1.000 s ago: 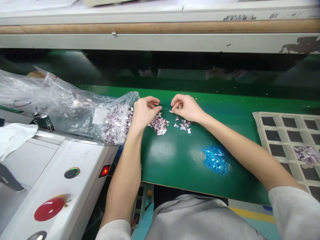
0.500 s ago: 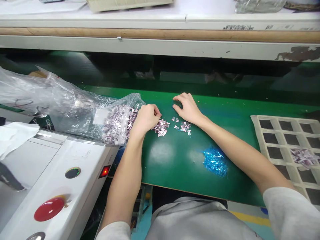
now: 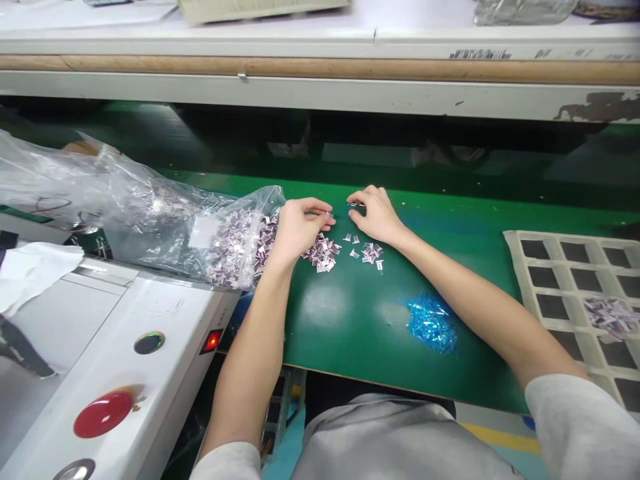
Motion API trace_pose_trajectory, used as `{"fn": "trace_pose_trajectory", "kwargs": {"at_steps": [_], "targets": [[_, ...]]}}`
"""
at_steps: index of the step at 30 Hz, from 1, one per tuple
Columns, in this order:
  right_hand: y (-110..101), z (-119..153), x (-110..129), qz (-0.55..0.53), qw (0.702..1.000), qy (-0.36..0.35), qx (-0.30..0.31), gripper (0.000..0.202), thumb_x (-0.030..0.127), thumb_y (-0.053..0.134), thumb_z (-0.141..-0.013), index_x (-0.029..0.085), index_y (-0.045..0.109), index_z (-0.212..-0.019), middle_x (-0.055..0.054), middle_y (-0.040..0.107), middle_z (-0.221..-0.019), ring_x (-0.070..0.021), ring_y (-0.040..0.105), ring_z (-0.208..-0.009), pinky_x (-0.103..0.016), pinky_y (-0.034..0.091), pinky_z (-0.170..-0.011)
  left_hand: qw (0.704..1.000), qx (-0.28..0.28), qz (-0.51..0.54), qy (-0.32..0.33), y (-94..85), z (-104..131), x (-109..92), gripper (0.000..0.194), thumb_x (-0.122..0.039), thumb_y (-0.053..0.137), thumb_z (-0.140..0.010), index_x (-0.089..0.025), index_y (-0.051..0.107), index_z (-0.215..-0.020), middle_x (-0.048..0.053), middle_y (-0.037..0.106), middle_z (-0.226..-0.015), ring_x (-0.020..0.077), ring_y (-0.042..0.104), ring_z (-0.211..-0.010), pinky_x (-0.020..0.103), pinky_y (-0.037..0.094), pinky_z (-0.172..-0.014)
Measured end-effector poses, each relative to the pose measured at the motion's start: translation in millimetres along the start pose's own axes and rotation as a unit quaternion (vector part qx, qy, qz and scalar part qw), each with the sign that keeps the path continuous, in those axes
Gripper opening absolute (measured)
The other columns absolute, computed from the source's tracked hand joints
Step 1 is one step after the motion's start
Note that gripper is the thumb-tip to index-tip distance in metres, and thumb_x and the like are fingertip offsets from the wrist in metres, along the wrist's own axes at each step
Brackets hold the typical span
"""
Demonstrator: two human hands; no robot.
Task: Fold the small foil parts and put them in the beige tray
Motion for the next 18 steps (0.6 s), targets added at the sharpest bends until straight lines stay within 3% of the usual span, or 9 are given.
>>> {"fn": "trace_pose_trajectory", "kwargs": {"at_steps": [6,11,15,18], "targets": [[-3,3,7,-0.028,0.999,0.016,-0.03,0.01,0.023,0.063,-0.098,0.024,0.07,-0.091,-0.01,0.068,-0.104,-0.0316,0.059,-0.103,-0.054,0.05,-0.103,0.999,-0.004,0.026,-0.02,7.5,-1,2,0.022,-0.03,0.093,-0.073,-0.016,0.079,-0.083,0.01,0.081,-0.079,0.0255,0.081,-0.077,0.037,0.069,-0.073],[-14,7,23,-0.119,0.99,-0.014,-0.072,0.01,0.024,0.061,-0.1,0.024,0.066,-0.091,-0.007,0.073,-0.102,-0.0272,0.064,-0.101,-0.044,0.051,-0.097,0.998,-0.01,0.057,-0.029,8.0,-2,2,0.028,-0.031,0.097,-0.068,-0.016,0.077,-0.08,0.01,0.081,-0.078,0.0255,0.082,-0.078,0.04,0.071,-0.082],[-16,10,37,-0.216,0.975,-0.044,-0.041,0.012,0.032,0.061,-0.101,0.023,0.068,-0.097,-0.006,0.077,-0.103,-0.0239,0.069,-0.095,-0.037,0.052,-0.083,0.997,-0.009,0.066,-0.029,6.3,-2,3,0.029,-0.03,0.096,-0.067,-0.015,0.076,-0.081,0.01,0.081,-0.079,0.0256,0.083,-0.079,0.041,0.071,-0.086],[-15,12,41,-0.236,0.97,-0.053,-0.029,0.014,0.034,0.062,-0.099,0.023,0.069,-0.095,-0.005,0.078,-0.095,-0.0228,0.07,-0.089,-0.037,0.053,-0.082,0.997,-0.009,0.074,-0.028,5.8,-2,3,0.029,-0.03,0.097,-0.066,-0.015,0.075,-0.081,0.01,0.081,-0.079,0.0255,0.083,-0.079,0.042,0.07,-0.086]]}}
Point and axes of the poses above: each hand's wrist, its own z-axis away from the middle knuckle, its own y-axis out of the palm, x = y × z, the point moved 3 cm from there along -z, towards the middle knuckle
